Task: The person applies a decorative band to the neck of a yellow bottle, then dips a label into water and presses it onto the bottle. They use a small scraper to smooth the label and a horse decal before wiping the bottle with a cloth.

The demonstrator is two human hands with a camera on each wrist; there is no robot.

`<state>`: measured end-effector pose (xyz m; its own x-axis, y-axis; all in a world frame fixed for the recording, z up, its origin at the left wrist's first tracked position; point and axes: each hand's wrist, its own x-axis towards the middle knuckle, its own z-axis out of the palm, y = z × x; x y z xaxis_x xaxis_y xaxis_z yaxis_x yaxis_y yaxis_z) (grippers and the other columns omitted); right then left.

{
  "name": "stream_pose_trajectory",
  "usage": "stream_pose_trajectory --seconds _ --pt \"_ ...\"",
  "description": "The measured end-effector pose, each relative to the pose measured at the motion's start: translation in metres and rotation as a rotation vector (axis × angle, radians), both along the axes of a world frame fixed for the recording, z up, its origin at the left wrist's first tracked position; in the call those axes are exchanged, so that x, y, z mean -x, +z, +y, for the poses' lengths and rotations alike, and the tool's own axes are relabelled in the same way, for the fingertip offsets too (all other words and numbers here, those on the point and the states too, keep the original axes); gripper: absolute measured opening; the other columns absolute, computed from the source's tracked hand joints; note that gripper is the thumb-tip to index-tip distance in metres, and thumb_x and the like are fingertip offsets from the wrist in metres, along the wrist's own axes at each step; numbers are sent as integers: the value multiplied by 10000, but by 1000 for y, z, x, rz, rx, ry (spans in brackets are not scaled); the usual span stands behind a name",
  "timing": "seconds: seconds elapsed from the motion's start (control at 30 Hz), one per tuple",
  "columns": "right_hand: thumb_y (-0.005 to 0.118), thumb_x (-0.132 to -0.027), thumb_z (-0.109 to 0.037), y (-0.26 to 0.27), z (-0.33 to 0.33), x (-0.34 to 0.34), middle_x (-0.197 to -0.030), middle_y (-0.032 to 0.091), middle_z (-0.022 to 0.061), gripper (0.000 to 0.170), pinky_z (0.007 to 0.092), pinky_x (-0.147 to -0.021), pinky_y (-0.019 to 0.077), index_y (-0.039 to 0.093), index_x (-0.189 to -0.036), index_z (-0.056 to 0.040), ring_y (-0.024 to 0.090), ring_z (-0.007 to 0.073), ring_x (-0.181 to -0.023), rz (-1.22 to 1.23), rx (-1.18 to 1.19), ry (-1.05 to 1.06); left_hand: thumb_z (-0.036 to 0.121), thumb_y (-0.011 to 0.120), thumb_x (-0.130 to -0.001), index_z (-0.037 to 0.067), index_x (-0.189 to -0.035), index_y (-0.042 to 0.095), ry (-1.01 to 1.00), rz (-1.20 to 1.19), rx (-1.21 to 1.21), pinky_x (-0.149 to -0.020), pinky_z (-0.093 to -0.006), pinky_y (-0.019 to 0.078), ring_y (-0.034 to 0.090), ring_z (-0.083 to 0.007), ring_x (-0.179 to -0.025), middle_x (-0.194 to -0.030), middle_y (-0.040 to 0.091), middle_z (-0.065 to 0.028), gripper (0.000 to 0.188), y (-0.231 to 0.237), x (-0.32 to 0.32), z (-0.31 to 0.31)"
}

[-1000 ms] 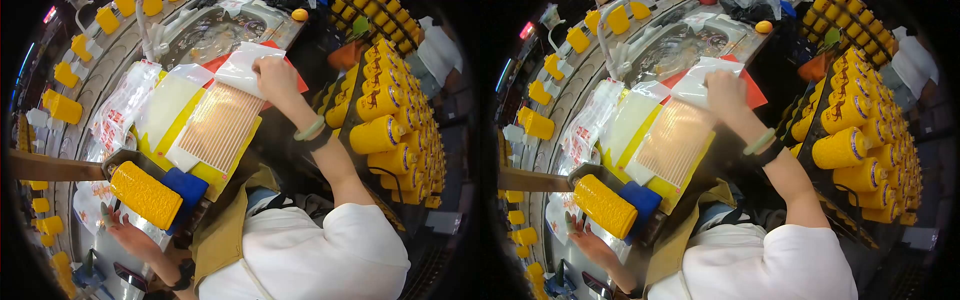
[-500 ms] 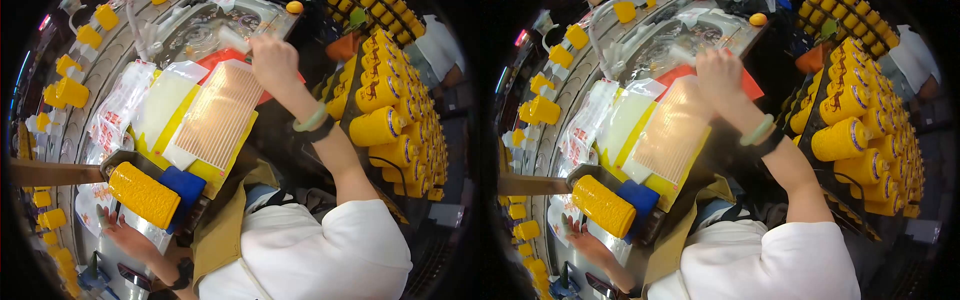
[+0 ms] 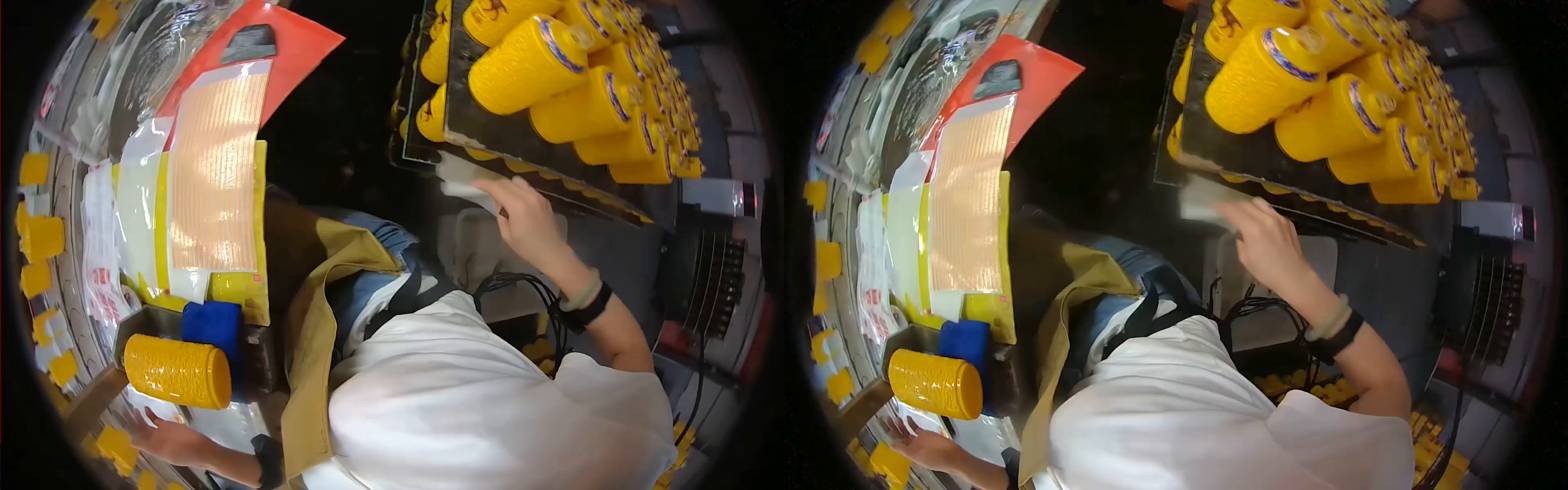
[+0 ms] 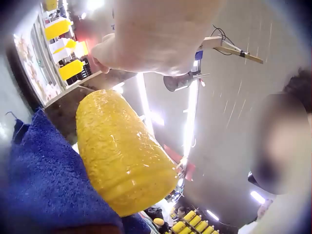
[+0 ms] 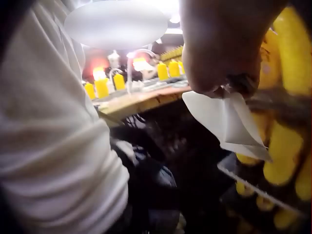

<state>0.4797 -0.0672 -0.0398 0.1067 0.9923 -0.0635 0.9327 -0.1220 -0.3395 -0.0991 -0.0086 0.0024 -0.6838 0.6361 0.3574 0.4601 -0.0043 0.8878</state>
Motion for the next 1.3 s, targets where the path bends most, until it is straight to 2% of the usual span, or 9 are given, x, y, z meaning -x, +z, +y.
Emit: stream_pose_trajectory --seconds 0.17,0.2,0.23,0.3,0.5,0.63,0.8,1.0,1.3 --pt "554 -903 -66 -155 -135 -102 -1105 733 193 393 504 -889 550 688 -1271 -99 690 401 -1050 -230 377 -208 345 277 -1134 13 -1458 427 -9 -102 -64 -1213 -476 346 449 -306 -1425 -1536 484 -182 487 7 -18 11" --pt "534 -961 -127 -159 -142 -107 -1128 731 214 336 503 -913 553 707 -1248 -100 702 401 -1061 -221 636 -272 376 277 -1137 8 -1491 415 -53 168 8 -1203 -467 345 453 -305 -1422 -1541 486 -177 529 -5 -6 11" --pt "598 -956 -176 -164 -141 -113 -1146 725 238 305 501 -939 551 726 -1223 -100 694 409 -1095 -254 879 -308 392 275 -1138 11 -1494 426 -60 78 3 -1207 -454 329 427 -300 -1444 -1549 484 -173 543 -16 6 0" --pt "751 -868 -202 -154 -107 -95 -1168 717 247 320 495 -947 551 747 -1169 -94 691 413 -1096 -157 761 -320 406 318 -1132 31 -1489 452 -118 -81 -115 -1219 -448 277 424 -278 -1410 -1543 493 -155 534 -19 -2 -8" --pt "754 -890 -151 -34 82 58 -852 649 138 141 466 -727 520 689 -868 -28 653 365 -848 191 52 248 388 361 -1128 41 -1522 451 -47 -291 -172 -1095 -412 358 486 -214 -1257 -1488 519 -112 533 -33 -38 -27" --pt "725 -926 -205 28 184 169 -865 652 138 188 455 -726 514 681 -874 -30 643 362 -842 391 -203 631 381 432 -1093 46 -1524 474 -10 -286 -153 -1030 -361 384 491 -178 -1214 -1454 533 -82 547 -44 -63 -44" --pt "751 -909 -157 19 275 277 -878 672 136 158 390 -751 524 711 -974 -19 656 298 -834 398 -139 984 415 541 -1055 5 -1555 413 -121 -185 -81 -1045 -386 412 480 -194 -1227 -1465 483 -124 659 -35 -107 -59" --pt "769 -858 -211 -4 336 325 -930 690 160 213 417 -854 530 726 -964 -32 673 331 -929 88 150 1221 312 909 -743 2 -1586 339 -120 -120 10 -1086 -394 406 469 -236 -1253 -1439 373 -112 1064 -45 -120 -73" --pt "762 -836 -109 -2 351 330 -881 701 177 145 414 -793 537 702 -913 -1 678 349 -849 160 279 1335 199 982 -680 15 -1522 409 -25 -8 142 -1052 -375 458 498 -252 -1225 -1418 353 -121 1035 -40 -130 -63"
